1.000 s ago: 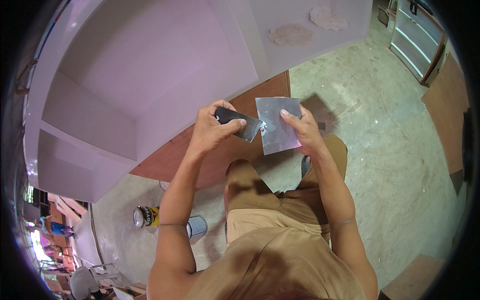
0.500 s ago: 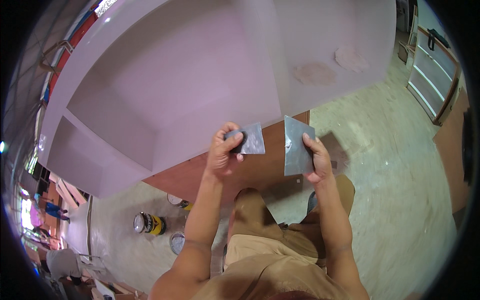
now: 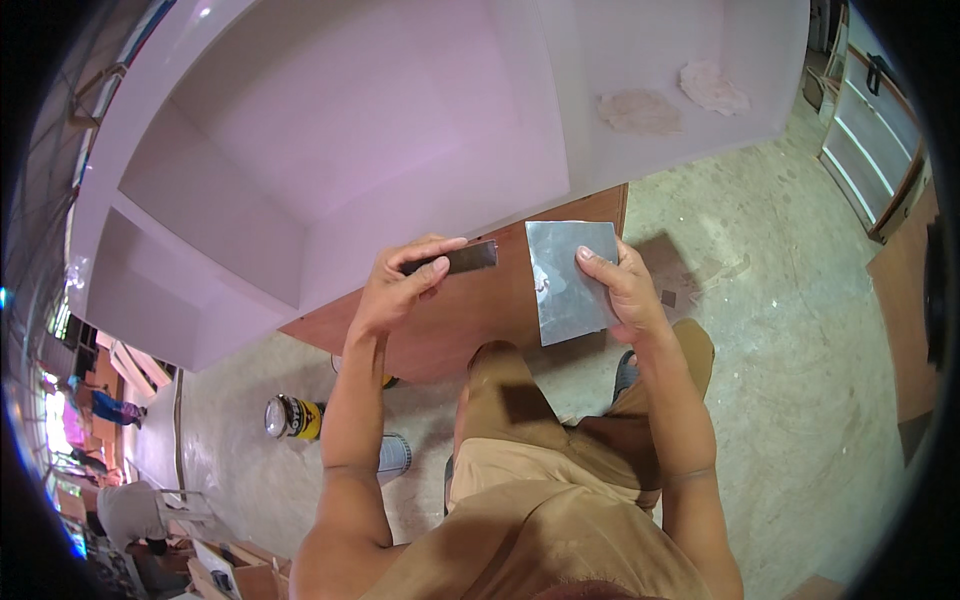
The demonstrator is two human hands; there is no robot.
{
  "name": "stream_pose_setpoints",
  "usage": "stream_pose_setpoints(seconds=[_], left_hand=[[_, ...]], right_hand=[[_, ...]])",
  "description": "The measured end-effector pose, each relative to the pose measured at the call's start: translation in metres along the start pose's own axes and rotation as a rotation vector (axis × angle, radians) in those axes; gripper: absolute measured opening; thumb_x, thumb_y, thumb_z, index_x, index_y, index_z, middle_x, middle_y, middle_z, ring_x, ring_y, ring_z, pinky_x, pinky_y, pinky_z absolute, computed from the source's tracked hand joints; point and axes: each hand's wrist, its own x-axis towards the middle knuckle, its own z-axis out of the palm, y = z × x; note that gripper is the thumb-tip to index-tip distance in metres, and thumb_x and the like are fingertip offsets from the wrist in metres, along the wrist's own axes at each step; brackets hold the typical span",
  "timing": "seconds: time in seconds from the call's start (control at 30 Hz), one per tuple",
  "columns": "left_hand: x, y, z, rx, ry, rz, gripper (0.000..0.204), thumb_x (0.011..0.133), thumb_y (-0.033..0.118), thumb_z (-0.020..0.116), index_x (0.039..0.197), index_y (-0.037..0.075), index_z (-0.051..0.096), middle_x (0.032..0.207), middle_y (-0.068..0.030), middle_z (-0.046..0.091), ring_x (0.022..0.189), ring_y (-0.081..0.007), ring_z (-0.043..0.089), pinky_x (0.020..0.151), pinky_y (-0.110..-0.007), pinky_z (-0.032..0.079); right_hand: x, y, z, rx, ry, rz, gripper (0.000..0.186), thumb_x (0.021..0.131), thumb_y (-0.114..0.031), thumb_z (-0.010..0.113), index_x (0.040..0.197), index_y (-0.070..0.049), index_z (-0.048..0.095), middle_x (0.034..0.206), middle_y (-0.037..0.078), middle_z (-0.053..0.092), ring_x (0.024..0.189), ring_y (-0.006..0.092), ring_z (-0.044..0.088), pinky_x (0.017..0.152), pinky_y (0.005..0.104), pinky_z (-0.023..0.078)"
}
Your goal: The person retrieves a can of filler and a putty knife, then scoops filler from the can onto a metal sheet. They apply the filler to the edges and corners of a white cabinet using the putty knife and smooth it with a sanding block.
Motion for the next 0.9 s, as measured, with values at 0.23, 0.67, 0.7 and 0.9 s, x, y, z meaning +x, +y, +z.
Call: stream_pose_setpoints(seconds=[0.23, 0.67, 0.7, 0.9], left_hand=[[-0.020, 0.031, 0.011, 0.880, -0.169, 0.655, 0.056, 0.066, -0.007, 0.067, 0.117, 0.015, 0.064, 0.117, -0.0065, 0.061, 0.095, -0.0278, 0.060, 0.080, -0.037, 0.050], [-0.015, 0.047, 0.009, 1.063, -0.393, 0.700, 0.056, 0.061, 0.001, 0.073, 0.114, 0.019, 0.064, 0.119, -0.0027, 0.059, 0.100, -0.0221, 0.056, 0.083, -0.037, 0.043], [-0.016, 0.048, 0.006, 1.072, -0.389, 0.676, 0.055, 0.062, 0.002, 0.073, 0.114, 0.019, 0.064, 0.119, -0.0028, 0.059, 0.099, -0.0220, 0.056, 0.083, -0.037, 0.042], [-0.023, 0.036, 0.022, 0.961, -0.312, 0.769, 0.049, 0.067, 0.008, 0.074, 0.114, 0.018, 0.065, 0.119, -0.0038, 0.059, 0.094, -0.0220, 0.057, 0.084, -0.038, 0.041]], right_hand=[[-0.002, -0.015, 0.010, -0.349, -0.086, -0.044, 0.031, 0.094, -0.017, 0.058, 0.119, 0.002, 0.056, 0.105, 0.006, 0.063, 0.095, 0.0108, 0.058, 0.084, 0.0285, 0.048], [-0.005, -0.019, 0.012, -0.335, -0.126, -0.001, 0.032, 0.094, -0.016, 0.058, 0.120, 0.001, 0.055, 0.107, 0.005, 0.063, 0.094, 0.0104, 0.058, 0.085, 0.0280, 0.047], [-0.006, -0.019, 0.011, -0.280, -0.091, 0.010, 0.031, 0.094, -0.016, 0.059, 0.120, 0.001, 0.055, 0.107, 0.005, 0.063, 0.094, 0.0103, 0.058, 0.085, 0.0281, 0.047], [-0.003, -0.013, 0.005, -0.221, -0.045, 0.028, 0.030, 0.094, -0.015, 0.059, 0.119, 0.000, 0.054, 0.106, 0.005, 0.063, 0.094, 0.0101, 0.059, 0.085, 0.0283, 0.049]])
